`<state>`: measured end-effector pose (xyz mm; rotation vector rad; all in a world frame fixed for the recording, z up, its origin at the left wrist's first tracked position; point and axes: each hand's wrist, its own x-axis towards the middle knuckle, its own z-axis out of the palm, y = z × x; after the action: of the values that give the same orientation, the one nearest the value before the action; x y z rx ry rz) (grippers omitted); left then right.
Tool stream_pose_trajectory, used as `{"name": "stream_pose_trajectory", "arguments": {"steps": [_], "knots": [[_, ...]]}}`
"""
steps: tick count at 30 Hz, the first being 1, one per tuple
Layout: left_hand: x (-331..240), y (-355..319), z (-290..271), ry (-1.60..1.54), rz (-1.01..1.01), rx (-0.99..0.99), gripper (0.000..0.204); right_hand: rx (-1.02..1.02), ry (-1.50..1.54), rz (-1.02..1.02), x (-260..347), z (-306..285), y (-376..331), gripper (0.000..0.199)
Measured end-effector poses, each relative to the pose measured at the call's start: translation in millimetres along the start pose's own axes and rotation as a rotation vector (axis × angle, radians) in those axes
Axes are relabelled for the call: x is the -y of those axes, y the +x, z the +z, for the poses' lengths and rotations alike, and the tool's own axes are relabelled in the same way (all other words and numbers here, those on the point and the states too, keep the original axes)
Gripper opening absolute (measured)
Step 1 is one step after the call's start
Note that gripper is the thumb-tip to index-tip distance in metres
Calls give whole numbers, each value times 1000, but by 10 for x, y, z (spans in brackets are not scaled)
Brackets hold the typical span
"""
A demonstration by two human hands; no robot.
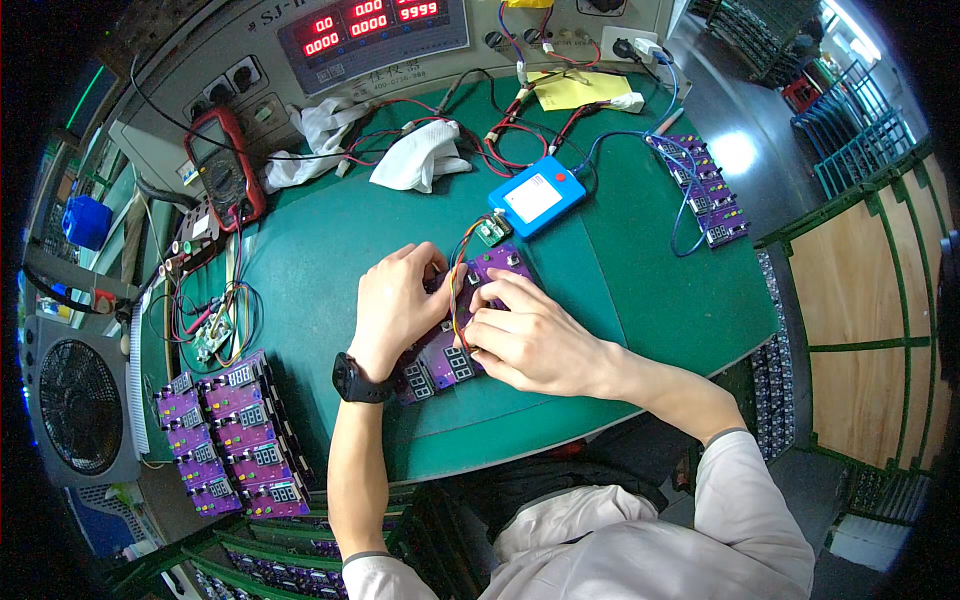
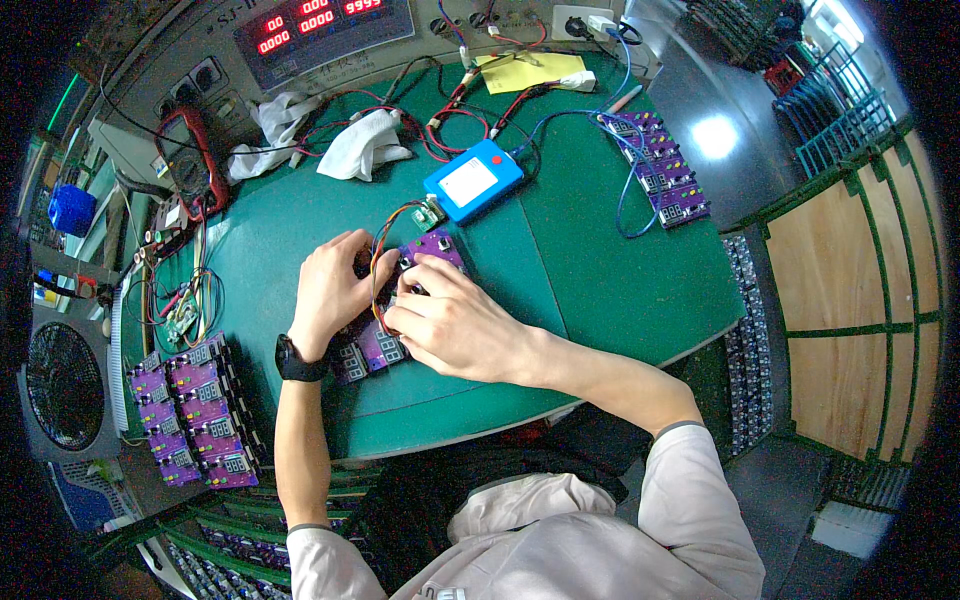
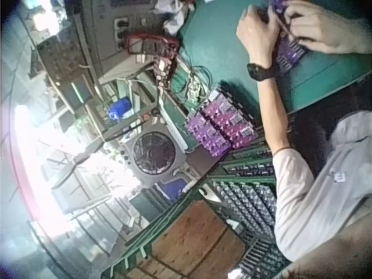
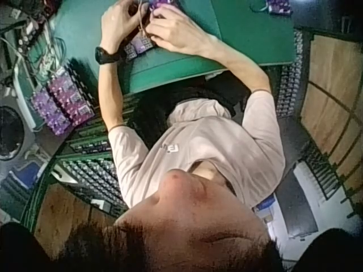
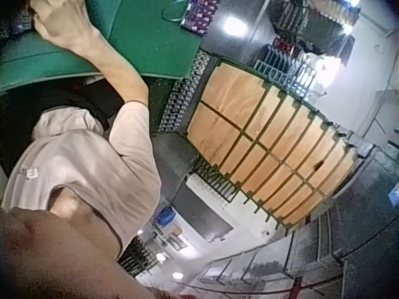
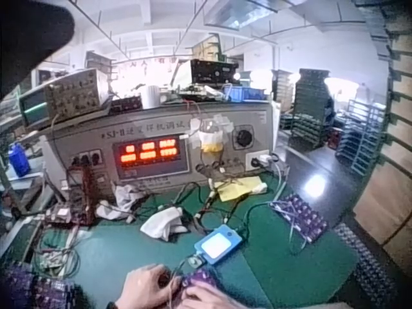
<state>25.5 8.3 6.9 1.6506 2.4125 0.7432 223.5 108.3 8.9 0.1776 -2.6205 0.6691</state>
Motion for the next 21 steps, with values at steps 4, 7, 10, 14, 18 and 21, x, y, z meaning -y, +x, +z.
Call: {"name": "stream_pose_trajectory", "arguments": {"steps": [4,7,10,14,18,21], "knots": [[-20,4,-21,2,-14,13,36,7,0,-5,-4,-6,4,24],[-14,14,-9,3,-4,5,36,-3,1,0,-11,-4,0,24],[-25,20,-24,2,-2,6,35,-3,-7,-4,-16,-9,4,24],[-10,17,-11,3,6,-6,35,11,-21,5,7,-40,8,23],[-1,3,25,-34,11,-13,38,17,-16,13,13,-46,4,23],[84,-18,-44,-24,-5,42,37,5,7,5,11,-34,15,22]]}}
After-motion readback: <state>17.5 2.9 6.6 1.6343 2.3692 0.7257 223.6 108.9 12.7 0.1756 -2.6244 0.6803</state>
